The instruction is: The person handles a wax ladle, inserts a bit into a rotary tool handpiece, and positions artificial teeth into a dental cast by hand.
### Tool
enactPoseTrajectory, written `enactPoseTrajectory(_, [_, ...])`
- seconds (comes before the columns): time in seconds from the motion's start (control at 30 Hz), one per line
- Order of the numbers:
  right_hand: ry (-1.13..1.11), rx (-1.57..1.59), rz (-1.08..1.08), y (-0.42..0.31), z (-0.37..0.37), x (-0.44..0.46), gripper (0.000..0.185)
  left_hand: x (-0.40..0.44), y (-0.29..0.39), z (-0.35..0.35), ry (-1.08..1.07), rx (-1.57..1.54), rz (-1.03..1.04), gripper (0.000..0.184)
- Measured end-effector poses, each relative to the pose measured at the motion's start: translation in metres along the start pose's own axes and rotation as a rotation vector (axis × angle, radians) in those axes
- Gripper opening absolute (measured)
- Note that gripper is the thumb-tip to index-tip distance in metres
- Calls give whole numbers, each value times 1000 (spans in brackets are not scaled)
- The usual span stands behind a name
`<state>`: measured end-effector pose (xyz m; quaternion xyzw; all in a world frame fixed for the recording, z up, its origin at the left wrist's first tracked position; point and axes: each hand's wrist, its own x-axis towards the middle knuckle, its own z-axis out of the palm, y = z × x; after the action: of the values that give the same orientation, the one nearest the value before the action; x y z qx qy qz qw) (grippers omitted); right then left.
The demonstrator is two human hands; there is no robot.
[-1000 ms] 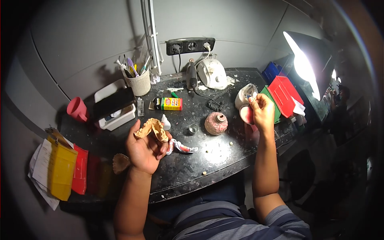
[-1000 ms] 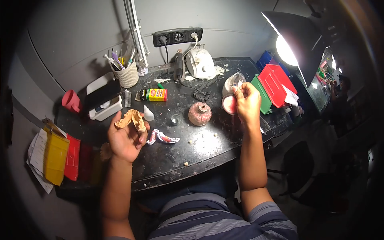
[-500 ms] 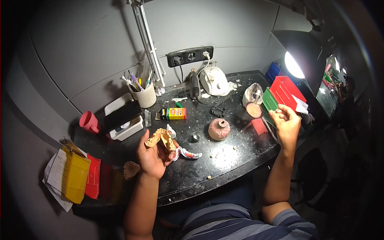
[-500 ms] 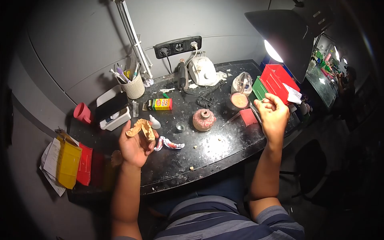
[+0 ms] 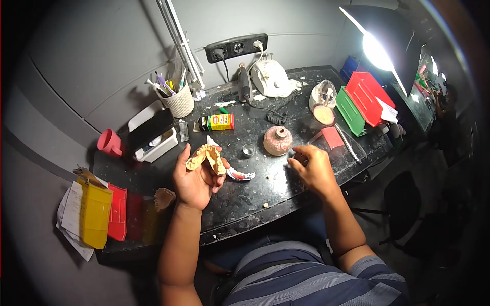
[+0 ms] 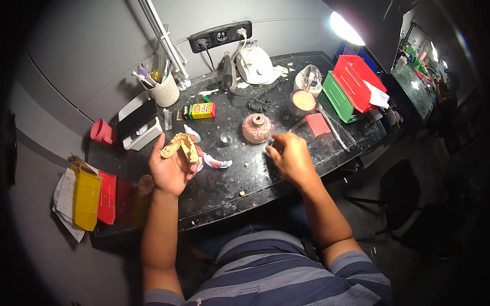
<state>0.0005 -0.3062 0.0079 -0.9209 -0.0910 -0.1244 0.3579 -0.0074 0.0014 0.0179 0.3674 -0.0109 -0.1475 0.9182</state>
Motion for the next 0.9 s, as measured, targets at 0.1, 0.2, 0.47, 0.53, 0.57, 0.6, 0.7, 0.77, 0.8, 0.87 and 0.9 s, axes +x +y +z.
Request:
enactPoseTrajectory(0.1, [-27,1,2,2,7,10,27,0,1,1,-4,-16,-7,73])
enactPoseTrajectory(0.2, [-21,38,-27,2,17,15,25,0,0,-2,-13,-7,-9,72])
enactPoseTrajectory(0.47, [-58,-125,-204,-6,20,66,20,1,0,-3,6,3,-12,71])
enactPoseTrajectory(0.53, [-203,-151,-188,-7,21,85,22,1,0,-4,5,1,-1,71])
enactPoseTrajectory(0.57, [-206,-150,-190,-8,24,89,22,0,1,-3,11,3,-11,70])
enactPoseTrajectory(0.6, [-240,-180,-227,-11,27,92,22,0,1,-2,15,5,-21,70])
enactPoseTrajectory(0.7, [-331,-131,-265,-28,37,98,23,0,0,-4,8,25,-38,63])
enactPoseTrajectory(0.77, [-443,-1,-304,-37,39,103,24,-1,-2,1,12,109,-30,57])
enactPoseTrajectory(0.8, [-442,1,-304,-35,41,109,24,-2,-2,2,14,198,-19,52])
enactPoseTrajectory(0.87, [-194,20,-287,-31,46,128,19,-4,-1,4,-16,347,-20,41])
enactPoseTrajectory(0.9, [-154,67,-215,-40,38,140,19,-4,-2,4,-46,365,-12,38])
